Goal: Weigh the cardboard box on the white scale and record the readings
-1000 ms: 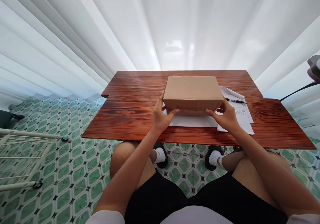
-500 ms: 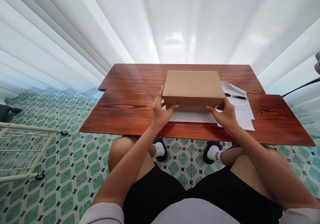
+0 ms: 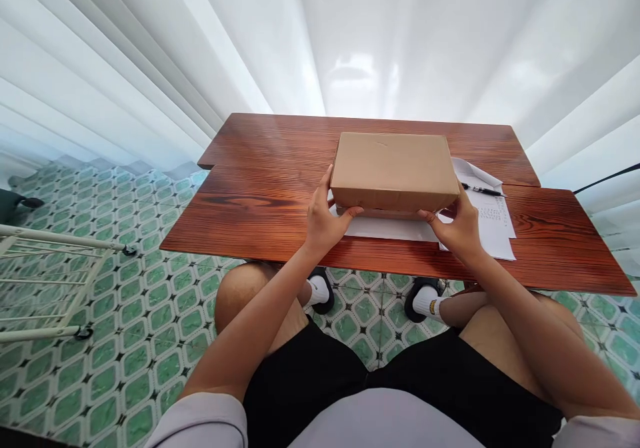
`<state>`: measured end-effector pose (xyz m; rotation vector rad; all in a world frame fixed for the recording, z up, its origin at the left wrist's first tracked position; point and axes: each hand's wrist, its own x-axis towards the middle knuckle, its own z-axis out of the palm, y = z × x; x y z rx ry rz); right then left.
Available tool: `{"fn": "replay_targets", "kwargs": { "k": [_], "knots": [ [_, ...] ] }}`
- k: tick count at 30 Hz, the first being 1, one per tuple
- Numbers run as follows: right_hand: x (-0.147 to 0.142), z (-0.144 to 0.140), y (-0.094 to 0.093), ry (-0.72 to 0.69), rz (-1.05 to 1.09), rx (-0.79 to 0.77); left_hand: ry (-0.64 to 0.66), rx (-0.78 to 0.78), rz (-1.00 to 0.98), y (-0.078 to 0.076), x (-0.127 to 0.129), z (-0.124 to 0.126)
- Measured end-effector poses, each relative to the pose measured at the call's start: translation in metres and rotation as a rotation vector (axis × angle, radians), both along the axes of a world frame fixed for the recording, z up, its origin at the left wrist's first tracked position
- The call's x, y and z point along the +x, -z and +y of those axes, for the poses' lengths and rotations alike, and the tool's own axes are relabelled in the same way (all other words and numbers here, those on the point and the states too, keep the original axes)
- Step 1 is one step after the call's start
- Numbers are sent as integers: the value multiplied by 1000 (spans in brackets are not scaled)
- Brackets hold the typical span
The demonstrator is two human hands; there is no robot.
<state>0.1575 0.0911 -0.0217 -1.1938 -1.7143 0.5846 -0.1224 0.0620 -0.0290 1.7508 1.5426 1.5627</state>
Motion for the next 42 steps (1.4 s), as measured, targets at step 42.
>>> {"fn": "replay_targets", "kwargs": {
  "k": [42],
  "knots": [
    [-44, -61, 11, -713, -585, 189, 297, -207, -181, -43, -2, -66]
  ]
}}
